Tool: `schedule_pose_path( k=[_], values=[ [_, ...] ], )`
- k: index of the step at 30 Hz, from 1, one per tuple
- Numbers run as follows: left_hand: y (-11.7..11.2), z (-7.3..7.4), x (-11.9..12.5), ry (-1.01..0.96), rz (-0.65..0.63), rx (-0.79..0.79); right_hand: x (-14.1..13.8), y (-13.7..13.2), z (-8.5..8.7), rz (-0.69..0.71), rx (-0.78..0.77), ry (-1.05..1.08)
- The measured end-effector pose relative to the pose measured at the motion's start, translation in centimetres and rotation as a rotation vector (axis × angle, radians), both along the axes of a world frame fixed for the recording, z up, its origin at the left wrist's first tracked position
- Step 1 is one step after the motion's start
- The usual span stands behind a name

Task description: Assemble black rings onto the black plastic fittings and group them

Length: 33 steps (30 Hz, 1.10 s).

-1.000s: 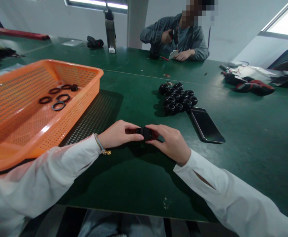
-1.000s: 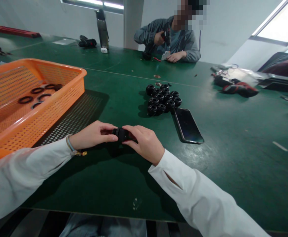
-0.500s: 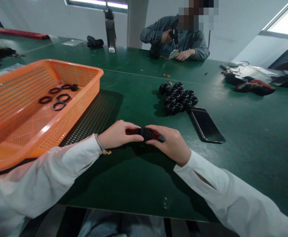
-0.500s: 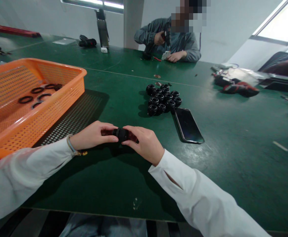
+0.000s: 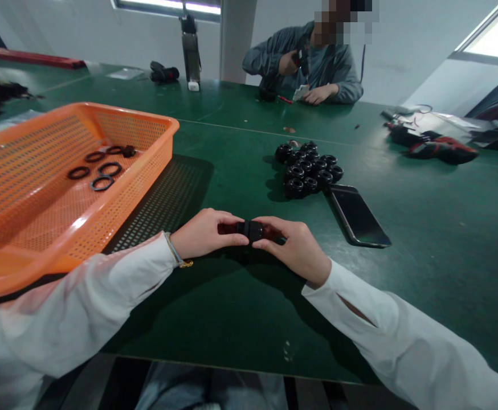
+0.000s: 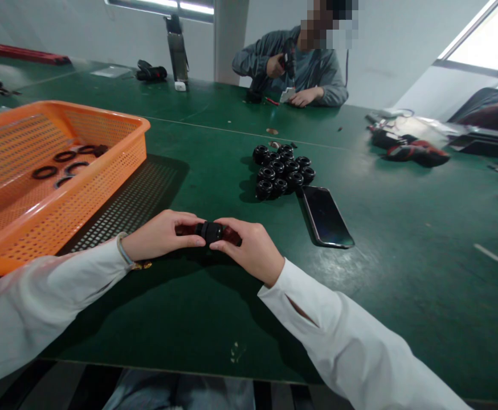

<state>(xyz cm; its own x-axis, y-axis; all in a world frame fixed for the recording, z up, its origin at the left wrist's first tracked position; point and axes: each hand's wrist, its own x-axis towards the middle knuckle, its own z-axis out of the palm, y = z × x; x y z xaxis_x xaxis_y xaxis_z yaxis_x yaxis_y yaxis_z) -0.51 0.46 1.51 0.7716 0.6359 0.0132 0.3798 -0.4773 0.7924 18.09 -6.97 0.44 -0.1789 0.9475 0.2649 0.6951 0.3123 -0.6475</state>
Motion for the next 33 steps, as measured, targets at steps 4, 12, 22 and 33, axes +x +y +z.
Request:
schedule_pose_path(
  k=[4,12,22,33],
  values=[
    [-0.11,0.06,0.04,-0.019,0.023,-0.109,0.17,-0.05,-0.03,0.028,0.035,-0.050],
    [-0.08,0.15,0.19,-0.068,0.048,-0.323,0.91,-0.04,-0.27,0.140,0.482,-0.351],
    [0.12,0.34,0.07,-0.044,-0.033,-0.278,0.83,-0.07,0.04,0.179,0.596,-0.422],
    [0.14,-0.16,-0.04,-0.069,-0.038,-0.169,0.60,-0.14,-0.28,0.141,0.505,-0.356]
  ],
)
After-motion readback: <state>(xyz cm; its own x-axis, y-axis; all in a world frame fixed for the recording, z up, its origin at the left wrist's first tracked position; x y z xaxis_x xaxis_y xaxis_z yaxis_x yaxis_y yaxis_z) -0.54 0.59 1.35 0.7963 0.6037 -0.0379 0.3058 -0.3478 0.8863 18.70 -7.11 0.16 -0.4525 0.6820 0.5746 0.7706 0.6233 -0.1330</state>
